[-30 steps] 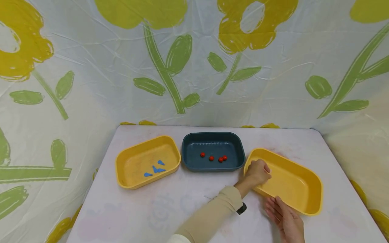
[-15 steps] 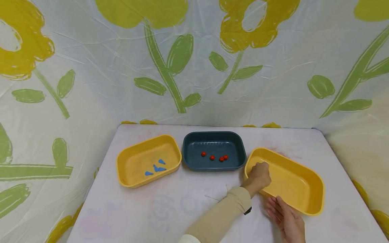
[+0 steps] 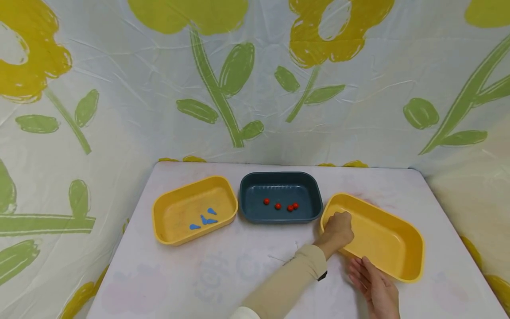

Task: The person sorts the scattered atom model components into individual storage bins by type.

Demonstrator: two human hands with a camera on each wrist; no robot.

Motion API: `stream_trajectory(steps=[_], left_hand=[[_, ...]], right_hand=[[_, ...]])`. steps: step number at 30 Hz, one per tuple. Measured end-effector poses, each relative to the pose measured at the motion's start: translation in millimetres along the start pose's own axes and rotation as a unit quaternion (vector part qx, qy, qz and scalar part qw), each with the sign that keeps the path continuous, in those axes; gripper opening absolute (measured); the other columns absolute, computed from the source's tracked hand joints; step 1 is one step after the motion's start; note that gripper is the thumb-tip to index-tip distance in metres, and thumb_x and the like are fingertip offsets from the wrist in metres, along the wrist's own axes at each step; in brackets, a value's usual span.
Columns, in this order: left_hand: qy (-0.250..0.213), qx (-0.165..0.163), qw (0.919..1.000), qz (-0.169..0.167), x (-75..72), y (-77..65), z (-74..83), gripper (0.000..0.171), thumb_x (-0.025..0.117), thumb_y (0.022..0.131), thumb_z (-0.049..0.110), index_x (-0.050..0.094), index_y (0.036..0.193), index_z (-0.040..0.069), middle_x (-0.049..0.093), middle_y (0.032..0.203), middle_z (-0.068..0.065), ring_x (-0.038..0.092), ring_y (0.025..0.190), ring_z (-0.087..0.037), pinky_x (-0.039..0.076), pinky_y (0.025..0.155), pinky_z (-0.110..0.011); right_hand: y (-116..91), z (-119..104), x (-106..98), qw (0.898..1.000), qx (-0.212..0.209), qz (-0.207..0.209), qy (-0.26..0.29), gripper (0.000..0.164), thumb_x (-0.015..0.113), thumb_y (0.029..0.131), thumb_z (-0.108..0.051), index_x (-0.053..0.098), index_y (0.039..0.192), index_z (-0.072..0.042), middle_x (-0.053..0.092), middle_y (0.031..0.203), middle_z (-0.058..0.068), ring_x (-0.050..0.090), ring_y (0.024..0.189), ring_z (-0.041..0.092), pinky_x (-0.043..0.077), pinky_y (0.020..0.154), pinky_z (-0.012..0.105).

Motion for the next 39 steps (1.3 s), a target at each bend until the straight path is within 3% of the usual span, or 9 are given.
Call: stream_trajectory(steps=[7,12,23,28,39], left_hand=[[-0.095,0.019,0.9953,0.005,-9.2,-6.9,-7.2,0.015,0.077,0.094,0.025,0.07,0.085,0.016,0.061,0.072,0.009,0.052,0.064,-0.005,0.042,0.057,-0.017],[-0.167,0.049,0.9846,0.012,-16.8,-13.6,-14.2,0.015,0.077,0.095,0.027,0.074,0.088,0.014,0.062,0.074,0.011,0.051,0.065,-0.001,0.04,0.057,-0.013],[-0.245,0.138,0.9595,-0.006,-33.0,-23.6,-39.1,0.013,0.074,0.097,0.028,0.075,0.093,0.015,0.061,0.074,0.017,0.052,0.067,0.007,0.042,0.063,-0.007],[-0.31,0.145,0.9393,-0.021,-39.9,-29.1,-51.9,0.012,0.074,0.097,0.023,0.075,0.094,0.011,0.06,0.071,0.015,0.055,0.065,0.004,0.046,0.062,-0.01],[-0.361,0.154,0.9193,-0.025,-49.5,-40.1,-75.2,0.012,0.074,0.097,0.021,0.075,0.096,0.008,0.063,0.073,0.013,0.059,0.064,0.003,0.05,0.064,-0.013]], right_hand=[[0,0,0,1.0,-0.003,0.005,-0.004,0.031,0.061,0.102,-0.042,0.079,0.08,-0.03,0.077,0.088,-0.01,0.074,0.085,0.007,0.059,0.078,0.024],[-1,0,1,1.0,-0.004,0.004,0.008,0.031,0.061,0.102,-0.041,0.079,0.08,-0.029,0.077,0.088,-0.009,0.074,0.084,0.007,0.06,0.078,0.025],[3,2,1,1.0,-0.004,0.022,-0.003,0.029,0.063,0.1,-0.044,0.078,0.08,-0.03,0.077,0.088,-0.01,0.074,0.084,0.008,0.06,0.078,0.026],[2,2,2,0.999,0.0,0.035,-0.017,0.028,0.063,0.1,-0.046,0.078,0.081,-0.032,0.077,0.088,-0.011,0.074,0.086,0.008,0.06,0.079,0.026],[3,3,1,0.999,-0.002,0.042,-0.015,0.028,0.063,0.1,-0.045,0.078,0.08,-0.032,0.077,0.087,-0.011,0.074,0.085,0.008,0.06,0.078,0.026]])
Point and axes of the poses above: each hand's wrist, its own y-axis towards the middle knuckle, its own x-axis out of the palm, z = x × y, the point moved 1 cm from there along y, towards the middle knuckle
